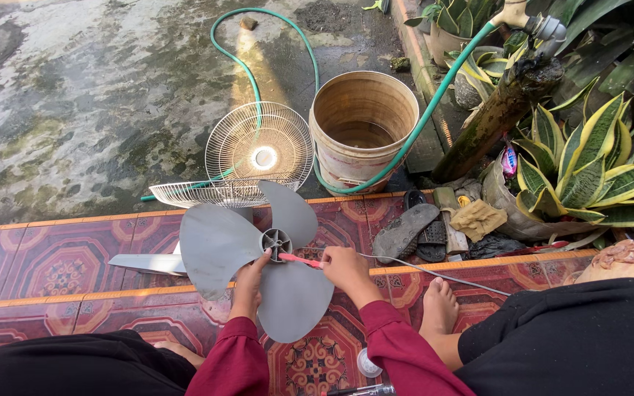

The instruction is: The person cleans a fan blade assembly by first scrubbing it with a toothbrush and then wiping the blades with a cloth.

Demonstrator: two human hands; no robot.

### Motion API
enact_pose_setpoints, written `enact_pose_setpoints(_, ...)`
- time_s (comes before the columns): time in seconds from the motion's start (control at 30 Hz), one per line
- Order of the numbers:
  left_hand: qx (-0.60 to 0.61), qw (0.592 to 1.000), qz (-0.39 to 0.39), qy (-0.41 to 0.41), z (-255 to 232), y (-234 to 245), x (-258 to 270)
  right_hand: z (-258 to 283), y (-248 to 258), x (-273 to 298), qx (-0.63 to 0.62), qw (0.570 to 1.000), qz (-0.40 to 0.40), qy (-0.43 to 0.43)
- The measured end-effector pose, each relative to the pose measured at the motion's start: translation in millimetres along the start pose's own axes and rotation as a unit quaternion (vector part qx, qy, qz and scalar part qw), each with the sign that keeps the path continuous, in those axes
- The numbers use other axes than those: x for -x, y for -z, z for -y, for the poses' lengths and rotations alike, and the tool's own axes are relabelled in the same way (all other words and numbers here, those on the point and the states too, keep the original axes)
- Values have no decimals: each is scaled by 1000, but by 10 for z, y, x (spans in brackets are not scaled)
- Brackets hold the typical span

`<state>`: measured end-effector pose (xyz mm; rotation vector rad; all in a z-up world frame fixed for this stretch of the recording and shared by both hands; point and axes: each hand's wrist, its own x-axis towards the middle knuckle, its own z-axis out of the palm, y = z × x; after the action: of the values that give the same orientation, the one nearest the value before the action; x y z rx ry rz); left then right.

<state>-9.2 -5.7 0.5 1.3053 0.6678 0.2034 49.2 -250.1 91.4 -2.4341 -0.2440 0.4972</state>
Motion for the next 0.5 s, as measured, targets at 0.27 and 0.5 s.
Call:
enact_pose_setpoints(0.27, -117, 992, -3, 50, 53, -8, -57, -231, 9, -62, 27, 998, 63, 8)
enact_pose_setpoints(0.5, -140, 989, -32, 21, -208, 53, -57, -1830, -557, -273, 190, 941, 279, 4)
